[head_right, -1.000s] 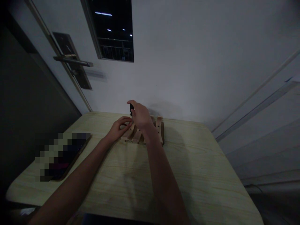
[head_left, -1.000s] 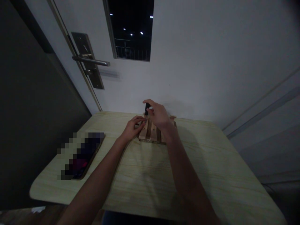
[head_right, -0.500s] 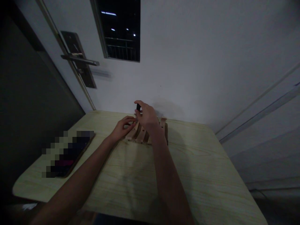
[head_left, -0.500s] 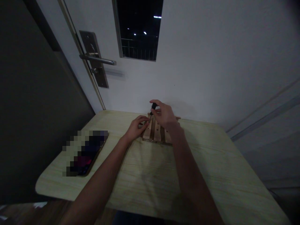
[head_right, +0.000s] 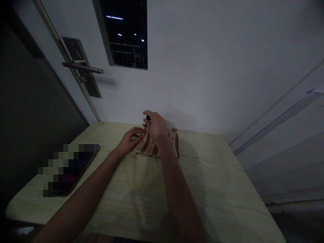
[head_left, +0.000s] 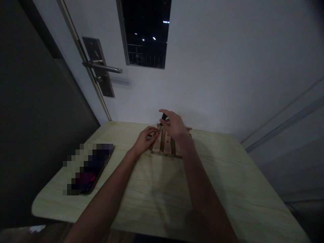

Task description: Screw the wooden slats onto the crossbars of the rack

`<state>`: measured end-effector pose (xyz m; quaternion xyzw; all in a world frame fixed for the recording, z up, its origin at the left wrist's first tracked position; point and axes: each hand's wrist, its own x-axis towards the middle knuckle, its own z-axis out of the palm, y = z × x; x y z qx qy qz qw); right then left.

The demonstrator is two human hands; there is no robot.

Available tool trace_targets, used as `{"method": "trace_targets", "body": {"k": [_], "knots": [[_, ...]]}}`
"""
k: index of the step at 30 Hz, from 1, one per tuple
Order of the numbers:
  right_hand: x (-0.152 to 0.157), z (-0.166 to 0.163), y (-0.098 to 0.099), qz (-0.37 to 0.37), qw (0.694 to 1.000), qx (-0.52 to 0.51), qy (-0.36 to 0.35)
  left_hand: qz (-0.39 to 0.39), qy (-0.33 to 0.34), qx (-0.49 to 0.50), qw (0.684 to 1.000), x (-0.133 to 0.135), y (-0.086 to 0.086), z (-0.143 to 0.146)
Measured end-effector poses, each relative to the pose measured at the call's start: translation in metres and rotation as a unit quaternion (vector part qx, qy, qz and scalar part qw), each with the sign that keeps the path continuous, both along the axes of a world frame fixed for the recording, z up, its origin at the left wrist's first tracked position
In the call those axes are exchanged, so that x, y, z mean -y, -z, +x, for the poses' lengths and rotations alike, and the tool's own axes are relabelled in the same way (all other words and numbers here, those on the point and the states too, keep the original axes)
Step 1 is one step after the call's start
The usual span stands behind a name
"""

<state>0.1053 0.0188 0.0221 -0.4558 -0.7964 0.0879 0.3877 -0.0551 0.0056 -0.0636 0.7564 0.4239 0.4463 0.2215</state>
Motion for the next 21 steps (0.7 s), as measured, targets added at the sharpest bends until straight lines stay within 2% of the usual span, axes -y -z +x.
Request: {"method": "trace_targets", "body": {"k": [8, 14, 21], "knots": [[0.0052, 0.0011, -0.0049, 0.009, 0.998, 0.001, -0.062, -0.006, 0.003, 0.012, 1.000, -0.0005, 0.0017, -0.0002], [0.0031, -0.0033, -0.0038, 0.015, 0.999, 0.017, -0.035, -0.011, 0.003, 0.014, 1.000, -0.0016, 0.0012, -0.0005], [0.0027, -0.0022, -0.0041, -0.031, 0.998, -0.020, -0.047, -0.015, 0.010, 0.009, 1.000, -0.0016, -0.0007, -0.0005]]}}
